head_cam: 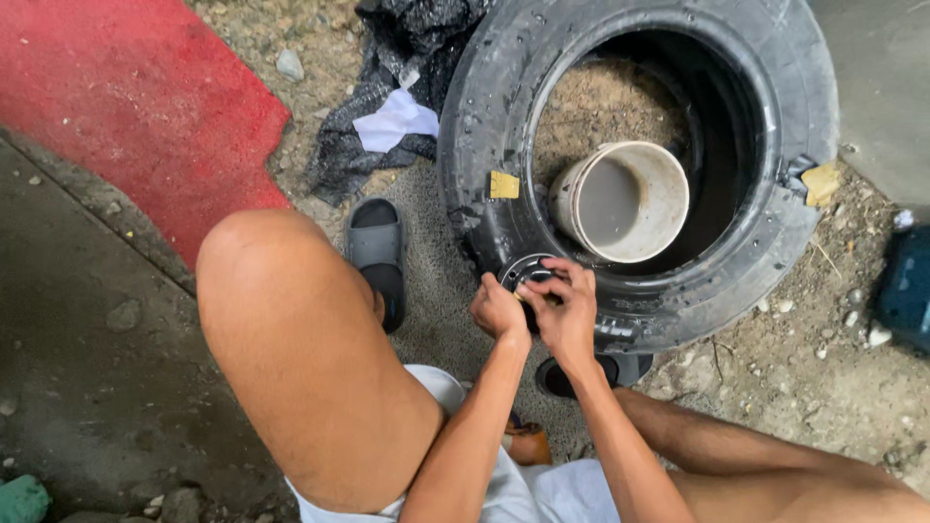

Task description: The person sits on the ground and scrubs a small metal part with a sponge, repeatedly dipping it into a bucket of water placed inside a tire. The person rotates the part to clean different sides and rinses it in the bucket.

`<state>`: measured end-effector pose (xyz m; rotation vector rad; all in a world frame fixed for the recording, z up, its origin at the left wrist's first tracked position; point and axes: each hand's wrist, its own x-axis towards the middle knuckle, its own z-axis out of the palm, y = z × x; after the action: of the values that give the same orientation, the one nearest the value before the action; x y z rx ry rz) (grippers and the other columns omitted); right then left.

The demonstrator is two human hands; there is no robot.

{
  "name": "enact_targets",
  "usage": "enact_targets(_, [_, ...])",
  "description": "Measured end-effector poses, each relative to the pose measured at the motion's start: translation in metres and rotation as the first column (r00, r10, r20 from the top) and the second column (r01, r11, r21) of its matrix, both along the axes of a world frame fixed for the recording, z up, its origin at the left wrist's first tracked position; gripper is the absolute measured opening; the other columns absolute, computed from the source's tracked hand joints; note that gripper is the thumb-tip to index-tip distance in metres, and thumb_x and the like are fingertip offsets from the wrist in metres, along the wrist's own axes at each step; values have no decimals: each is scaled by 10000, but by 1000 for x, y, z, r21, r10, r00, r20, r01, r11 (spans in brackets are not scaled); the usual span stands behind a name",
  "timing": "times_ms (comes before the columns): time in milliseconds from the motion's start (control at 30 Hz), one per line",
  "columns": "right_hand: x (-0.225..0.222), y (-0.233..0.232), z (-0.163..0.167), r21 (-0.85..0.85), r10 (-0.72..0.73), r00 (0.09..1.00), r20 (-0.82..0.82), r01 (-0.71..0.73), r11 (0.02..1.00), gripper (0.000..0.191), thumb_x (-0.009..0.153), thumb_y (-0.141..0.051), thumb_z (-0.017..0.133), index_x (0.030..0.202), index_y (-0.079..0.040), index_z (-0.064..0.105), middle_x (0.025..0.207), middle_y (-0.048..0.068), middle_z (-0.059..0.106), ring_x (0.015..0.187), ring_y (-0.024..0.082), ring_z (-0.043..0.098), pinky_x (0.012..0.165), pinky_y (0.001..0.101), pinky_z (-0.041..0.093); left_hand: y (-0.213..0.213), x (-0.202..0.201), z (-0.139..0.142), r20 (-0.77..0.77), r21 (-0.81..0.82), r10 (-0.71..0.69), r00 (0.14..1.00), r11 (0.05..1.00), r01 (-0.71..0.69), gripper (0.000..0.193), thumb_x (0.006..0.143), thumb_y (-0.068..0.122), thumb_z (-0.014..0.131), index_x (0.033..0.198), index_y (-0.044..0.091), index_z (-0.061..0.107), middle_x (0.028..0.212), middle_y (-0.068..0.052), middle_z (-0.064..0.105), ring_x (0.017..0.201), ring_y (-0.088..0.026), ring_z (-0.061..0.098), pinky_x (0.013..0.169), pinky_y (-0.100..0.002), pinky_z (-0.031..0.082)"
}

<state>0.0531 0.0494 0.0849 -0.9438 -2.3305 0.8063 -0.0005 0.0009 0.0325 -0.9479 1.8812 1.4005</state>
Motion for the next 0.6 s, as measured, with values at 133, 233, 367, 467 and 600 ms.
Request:
enact_targets(133, [-7, 12, 3, -187, -126, 992, -18, 121, 975, 110, 897, -89, 821, 889, -7, 747, 913, 98, 746, 815, 203, 721, 790, 310, 562, -1, -1, -4, -161, -91, -66, 985, 995, 52, 514, 949, 399, 488, 903, -38, 753, 957, -247, 741, 888, -400, 699, 852, -471, 511])
enact_targets(233, [-12, 30, 4, -249, -149, 988, 44, 155, 956, 157, 796, -104, 859, 912, -21, 791, 890, 117, 732, 777, 214, 696, 758, 318, 540, -2, -2, -4, -105, -53, -11, 994, 999, 5, 492, 903, 407, 518, 898, -29, 745, 933, -230, 748, 882, -382, 709, 844, -470, 515])
enact_targets(367, [-3, 40, 16, -317, -118, 981, 154, 163, 934, 196, 792, -160, 871, 921, -33, 796, 898, 125, 729, 765, 232, 688, 711, 337, 532, -5, -6, 6, -101, 9, -30, 994, 999, 31, 532, 932, 395, 485, 830, -77, 708, 880, -262, 728, 836, -426, 692, 840, -498, 495])
enact_targets(467, [-6, 38, 25, -100, -8, 970, 244, 33, 994, 273, 742, -244, 893, 897, -42, 795, 906, 129, 723, 809, 270, 677, 727, 375, 523, -6, -7, 11, -81, -23, -59, 995, 998, 57, 515, 922, 381, 487, 828, -78, 701, 892, -264, 728, 841, -419, 693, 841, -506, 494])
enact_targets(600, [-34, 36, 21, 134, 296, 894, 336, -357, 925, 260, 761, -329, 840, 823, -87, 771, 880, 80, 695, 890, 284, 631, 764, 404, 513, -7, -10, 9, -107, -37, -79, 991, 996, 75, 484, 906, 368, 497, 868, -59, 720, 917, -280, 728, 852, -421, 695, 842, -511, 502])
